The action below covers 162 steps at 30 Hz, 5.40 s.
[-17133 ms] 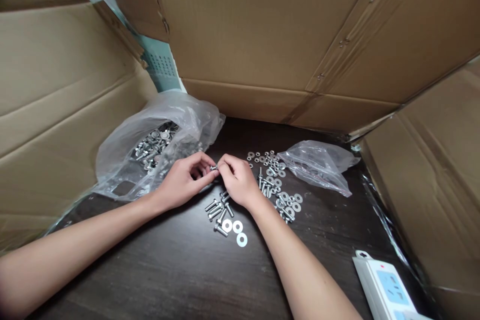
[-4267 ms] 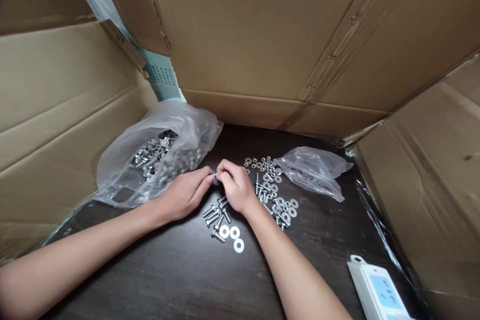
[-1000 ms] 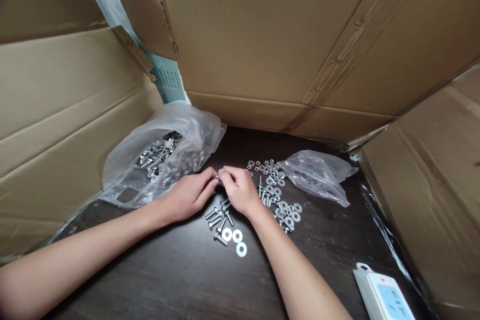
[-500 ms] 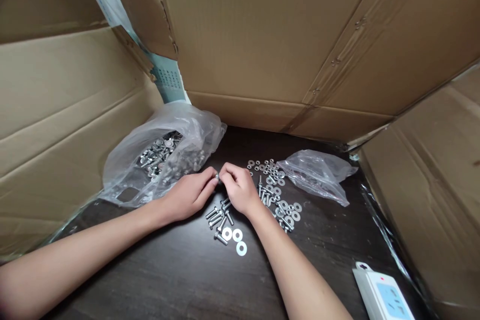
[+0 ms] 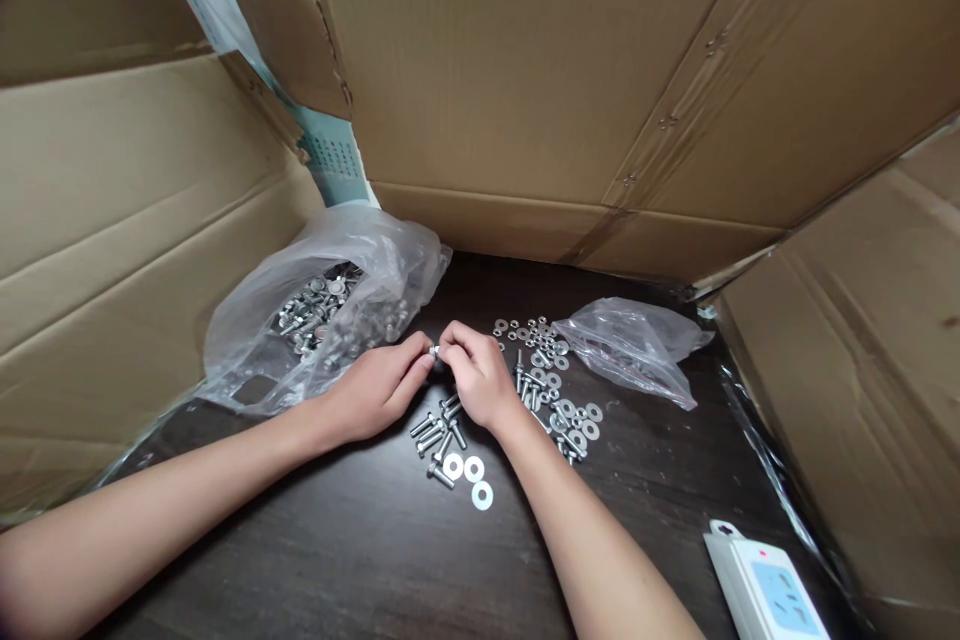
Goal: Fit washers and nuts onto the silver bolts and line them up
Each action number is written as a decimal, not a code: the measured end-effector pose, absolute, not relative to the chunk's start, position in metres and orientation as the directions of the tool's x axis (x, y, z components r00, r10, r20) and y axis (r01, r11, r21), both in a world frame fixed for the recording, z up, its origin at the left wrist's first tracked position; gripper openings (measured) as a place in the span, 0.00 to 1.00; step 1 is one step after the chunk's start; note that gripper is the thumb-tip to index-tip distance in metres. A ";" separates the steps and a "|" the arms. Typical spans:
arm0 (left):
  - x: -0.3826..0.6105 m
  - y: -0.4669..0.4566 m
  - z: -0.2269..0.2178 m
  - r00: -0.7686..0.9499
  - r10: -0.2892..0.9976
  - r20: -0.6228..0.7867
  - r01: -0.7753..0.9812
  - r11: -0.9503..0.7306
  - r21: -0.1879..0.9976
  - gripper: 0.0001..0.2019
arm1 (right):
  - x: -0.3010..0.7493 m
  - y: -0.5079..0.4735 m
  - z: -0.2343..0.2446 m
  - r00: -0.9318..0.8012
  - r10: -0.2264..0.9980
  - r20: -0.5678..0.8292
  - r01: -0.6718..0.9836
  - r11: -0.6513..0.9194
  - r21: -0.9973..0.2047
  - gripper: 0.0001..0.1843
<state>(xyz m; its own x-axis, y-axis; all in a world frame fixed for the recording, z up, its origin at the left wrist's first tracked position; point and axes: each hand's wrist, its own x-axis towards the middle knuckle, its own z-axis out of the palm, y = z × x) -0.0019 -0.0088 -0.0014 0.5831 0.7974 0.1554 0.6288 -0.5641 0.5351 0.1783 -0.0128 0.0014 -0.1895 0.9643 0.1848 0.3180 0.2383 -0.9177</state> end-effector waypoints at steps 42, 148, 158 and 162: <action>-0.002 -0.009 -0.002 0.573 0.782 0.246 0.572 -0.596 0.564 0.11 | 0.176 -0.010 -0.004 -0.232 0.966 0.114 0.342 0.191 -0.920 0.24; -0.001 -0.018 0.002 0.731 0.625 0.275 0.465 -0.751 0.469 0.12 | 0.174 -0.011 -0.005 -0.130 0.987 0.093 0.230 0.121 -0.966 0.23; -0.006 -0.020 0.009 0.780 0.607 0.153 0.476 -0.734 0.484 0.18 | 0.209 0.010 0.026 0.164 0.982 0.097 0.155 0.072 -0.985 0.14; -0.005 -0.019 0.007 0.763 0.623 0.174 0.490 -0.733 0.472 0.17 | 0.237 0.013 0.028 0.144 0.965 0.218 0.562 0.101 -0.821 0.08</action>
